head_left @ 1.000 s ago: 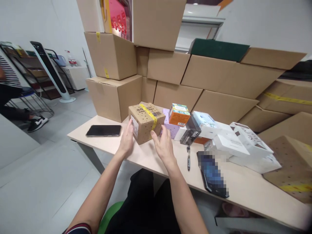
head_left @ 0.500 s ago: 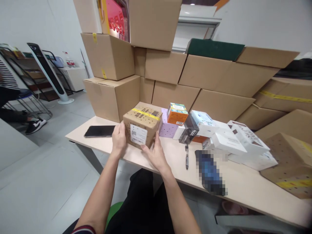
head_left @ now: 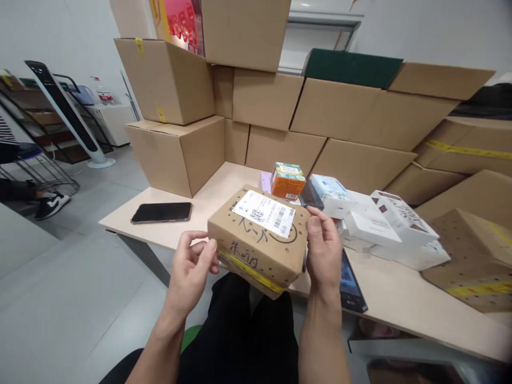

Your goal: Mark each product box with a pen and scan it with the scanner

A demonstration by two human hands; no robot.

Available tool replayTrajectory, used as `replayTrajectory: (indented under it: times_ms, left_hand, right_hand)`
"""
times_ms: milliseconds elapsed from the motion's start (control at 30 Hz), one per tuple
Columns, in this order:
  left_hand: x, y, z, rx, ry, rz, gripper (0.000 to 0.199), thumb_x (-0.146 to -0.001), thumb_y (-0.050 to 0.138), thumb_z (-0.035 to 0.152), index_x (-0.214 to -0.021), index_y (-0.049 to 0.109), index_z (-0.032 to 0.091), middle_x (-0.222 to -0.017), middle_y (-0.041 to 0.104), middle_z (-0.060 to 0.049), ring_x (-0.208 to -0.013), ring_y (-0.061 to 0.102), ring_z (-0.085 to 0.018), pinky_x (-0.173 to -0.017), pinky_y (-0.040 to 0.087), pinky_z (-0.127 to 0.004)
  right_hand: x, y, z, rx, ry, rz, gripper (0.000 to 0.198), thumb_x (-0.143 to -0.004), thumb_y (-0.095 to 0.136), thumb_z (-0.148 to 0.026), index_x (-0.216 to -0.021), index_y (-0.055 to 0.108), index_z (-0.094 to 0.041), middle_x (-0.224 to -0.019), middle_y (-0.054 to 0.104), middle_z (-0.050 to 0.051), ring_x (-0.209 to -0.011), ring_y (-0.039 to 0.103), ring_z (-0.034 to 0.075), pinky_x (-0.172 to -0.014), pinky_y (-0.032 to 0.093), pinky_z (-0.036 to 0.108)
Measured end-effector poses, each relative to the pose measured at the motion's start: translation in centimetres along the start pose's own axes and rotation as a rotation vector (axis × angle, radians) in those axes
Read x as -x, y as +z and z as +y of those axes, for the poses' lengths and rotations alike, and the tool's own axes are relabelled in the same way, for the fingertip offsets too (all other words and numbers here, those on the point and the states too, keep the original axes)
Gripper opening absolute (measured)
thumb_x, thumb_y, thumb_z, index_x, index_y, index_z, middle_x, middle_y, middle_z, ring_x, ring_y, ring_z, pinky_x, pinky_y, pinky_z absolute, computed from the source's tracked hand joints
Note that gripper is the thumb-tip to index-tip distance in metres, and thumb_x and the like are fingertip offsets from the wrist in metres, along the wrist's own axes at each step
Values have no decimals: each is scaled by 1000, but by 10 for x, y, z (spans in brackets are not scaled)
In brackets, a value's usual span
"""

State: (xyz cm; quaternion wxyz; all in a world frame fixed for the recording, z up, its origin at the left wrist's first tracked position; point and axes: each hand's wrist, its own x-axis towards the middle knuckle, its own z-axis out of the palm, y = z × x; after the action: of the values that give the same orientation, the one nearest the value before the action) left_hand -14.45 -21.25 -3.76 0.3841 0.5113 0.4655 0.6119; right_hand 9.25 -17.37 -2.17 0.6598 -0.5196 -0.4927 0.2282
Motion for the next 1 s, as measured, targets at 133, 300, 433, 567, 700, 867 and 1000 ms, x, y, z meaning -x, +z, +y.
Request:
replayTrajectory:
  times_ms: [133,300,433,567,700,867,1000]
  left_hand:
    - [-4,-2,-14,-204,-7,43,26,-86,65,46,-86,55,22,-56,54,6,-51,51,-11,-48,44,-21]
    - [-9,-12,-22,-385,114,53,34,-95,48,48,-85,67,21,-67,57,1,-56,50,-12,-54,43,-25]
    - [-11,-8,-17,-377,153,-40,42,-99,37,48,-118,67,25,-106,68,-5,-80,62,-18,-68,51,-29]
    - [-7,1,-11,-364,183,-42,34,-95,52,42,-120,67,26,-117,68,-5,-105,63,-24,-79,54,-31]
    - [-4,5,-18,-160,223,-66,32,-89,60,30,-121,62,24,-120,65,-6,-107,63,-23,-88,55,-33]
    - [-2,4,-42,-94,132,-116,18,-89,56,27,-106,59,20,-115,62,-7,-103,63,-22,-87,54,-34]
    - [1,-2,-49,-305,48,-115,29,-98,41,43,-103,58,21,-100,64,-5,-92,60,-20,-77,50,-31]
  right_hand:
    - [3,-5,14,95,78,-56,50,-90,54,-56,-125,63,-21,-130,64,11,-120,59,26,-102,46,46]
    - [29,-17,23,278,56,-73,57,-94,43,-60,-133,57,-21,-137,58,13,-126,54,28,-106,41,51]
    - [48,-26,15,241,48,-174,56,-95,40,-59,-135,56,-24,-138,58,11,-125,55,27,-101,48,46]
    - [55,-27,3,171,62,-229,51,-93,50,-51,-138,54,-27,-140,57,8,-127,55,27,-97,52,41]
    - [57,-23,7,23,8,-147,52,-90,58,-39,-140,50,-28,-142,54,9,-127,55,26,-103,49,45]
    - [70,-14,34,-153,58,-46,43,-86,64,-31,-127,54,-23,-133,58,12,-124,57,25,-106,46,47]
    - [86,-17,49,-198,205,-33,31,-88,63,-36,-116,57,-23,-127,61,10,-122,58,25,-104,47,46]
